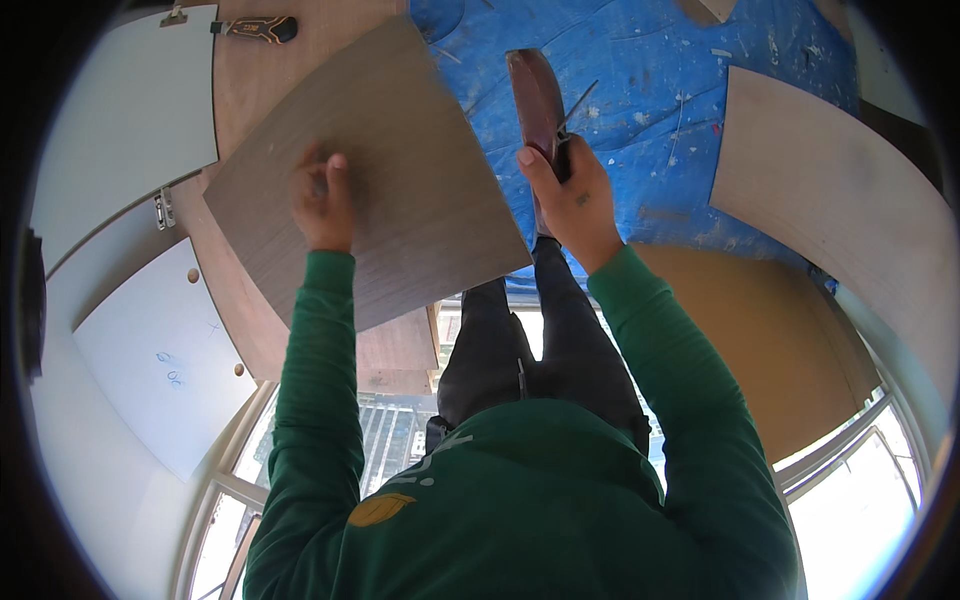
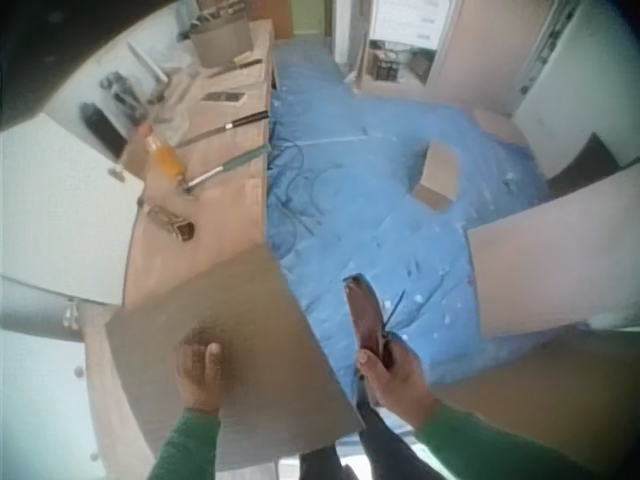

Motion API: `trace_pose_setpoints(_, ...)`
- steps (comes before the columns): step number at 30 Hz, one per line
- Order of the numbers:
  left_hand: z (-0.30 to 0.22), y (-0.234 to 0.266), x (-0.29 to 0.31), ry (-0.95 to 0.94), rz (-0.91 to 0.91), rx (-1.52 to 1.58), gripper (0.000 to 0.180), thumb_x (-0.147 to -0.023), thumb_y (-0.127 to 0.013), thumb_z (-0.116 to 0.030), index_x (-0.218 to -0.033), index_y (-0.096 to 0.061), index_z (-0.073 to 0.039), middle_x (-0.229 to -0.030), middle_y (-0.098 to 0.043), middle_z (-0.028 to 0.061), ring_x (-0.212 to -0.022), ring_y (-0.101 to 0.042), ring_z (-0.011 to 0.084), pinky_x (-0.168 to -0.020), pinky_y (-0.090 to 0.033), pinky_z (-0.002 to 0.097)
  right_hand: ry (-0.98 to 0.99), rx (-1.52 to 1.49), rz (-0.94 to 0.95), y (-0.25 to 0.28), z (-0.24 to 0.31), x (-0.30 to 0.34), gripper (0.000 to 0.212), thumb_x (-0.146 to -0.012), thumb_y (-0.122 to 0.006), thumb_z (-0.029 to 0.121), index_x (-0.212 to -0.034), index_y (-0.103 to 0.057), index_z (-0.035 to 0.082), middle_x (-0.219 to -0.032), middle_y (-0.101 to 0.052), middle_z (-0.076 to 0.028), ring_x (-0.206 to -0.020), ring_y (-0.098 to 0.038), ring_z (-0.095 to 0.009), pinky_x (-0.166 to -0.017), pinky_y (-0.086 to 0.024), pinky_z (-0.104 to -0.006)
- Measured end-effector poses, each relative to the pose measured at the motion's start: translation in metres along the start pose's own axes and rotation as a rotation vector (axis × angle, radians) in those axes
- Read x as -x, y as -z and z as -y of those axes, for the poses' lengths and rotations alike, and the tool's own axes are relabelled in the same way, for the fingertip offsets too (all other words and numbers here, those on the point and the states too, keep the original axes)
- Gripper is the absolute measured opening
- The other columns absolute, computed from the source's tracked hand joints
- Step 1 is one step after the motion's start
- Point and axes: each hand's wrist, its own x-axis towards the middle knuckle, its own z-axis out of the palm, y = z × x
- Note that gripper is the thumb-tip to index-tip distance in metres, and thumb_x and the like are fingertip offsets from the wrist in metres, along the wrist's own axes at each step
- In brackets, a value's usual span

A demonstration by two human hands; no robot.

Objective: The person assembles a wooden cabinet door by hammering nails into pre-drilled holes, then uses a utility knife to trim excess material along the edges. The person finishes by sanding the edges with a sanding block.

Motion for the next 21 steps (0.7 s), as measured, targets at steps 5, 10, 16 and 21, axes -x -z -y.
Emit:
trace_pose_setpoints(5, 0.067, 0.017, -0.044, -0.030, -0.039, -0.418, 0.059, -0.101, -0.060, -0.049, -0.143, -0.056, -0.007, -0.162, -0.041, 0.0185, -0.149, -0.036, 0.0374, -0.123, -0.025, 0.0538, 0.101, 0.115, -0.031, -0.060, 0.041, -0.071, 0.051, -0.088, -0.077, 0.046, -0.095, -0.063, -0.002, -0.084, -0.063, -0.013, -0.076, -0.062, -0.029, -0.072, -0.052, -0.0401)
trace_pose_setpoints(10, 0.062, 0.011, -0.047, 0.089, 0.129, -0.456, 0.069, -0.102, -0.047, -0.058, -0.153, -0.047, -0.011, -0.167, -0.034, 0.0137, -0.158, -0.022, 0.0315, -0.129, -0.010, 0.0535, 0.250, 0.374, -0.091, -0.115, 0.064, -0.156, 0.057, -0.086, -0.077, 0.050, -0.098, -0.064, -0.004, -0.099, -0.065, -0.020, -0.090, -0.067, -0.036, -0.078, -0.055, -0.0477)
trace_pose_setpoints(16, 0.069, 0.012, -0.044, 0.068, 0.095, -0.441, 0.069, -0.102, -0.047, -0.060, -0.153, -0.048, -0.013, -0.166, -0.036, 0.0127, -0.157, -0.025, 0.0301, -0.128, -0.011, 0.0537, 0.359, 0.684, -0.145, -0.145, 0.091, -0.213, 0.071, -0.093, -0.067, 0.055, -0.122, -0.062, -0.010, -0.119, -0.066, -0.034, -0.111, -0.064, -0.050, -0.097, -0.051, -0.0535)
trace_pose_setpoints(21, 0.076, 0.008, -0.043, 0.045, 0.068, -0.443, 0.070, -0.101, -0.048, -0.062, -0.153, -0.048, -0.015, -0.166, -0.038, 0.0116, -0.156, -0.027, 0.0295, -0.128, -0.011, 0.0540, 0.263, 0.664, -0.110, -0.150, 0.115, -0.221, 0.071, -0.094, -0.066, 0.053, -0.124, -0.062, -0.011, -0.122, -0.066, -0.035, -0.114, -0.063, -0.050, -0.098, -0.051, -0.0516)
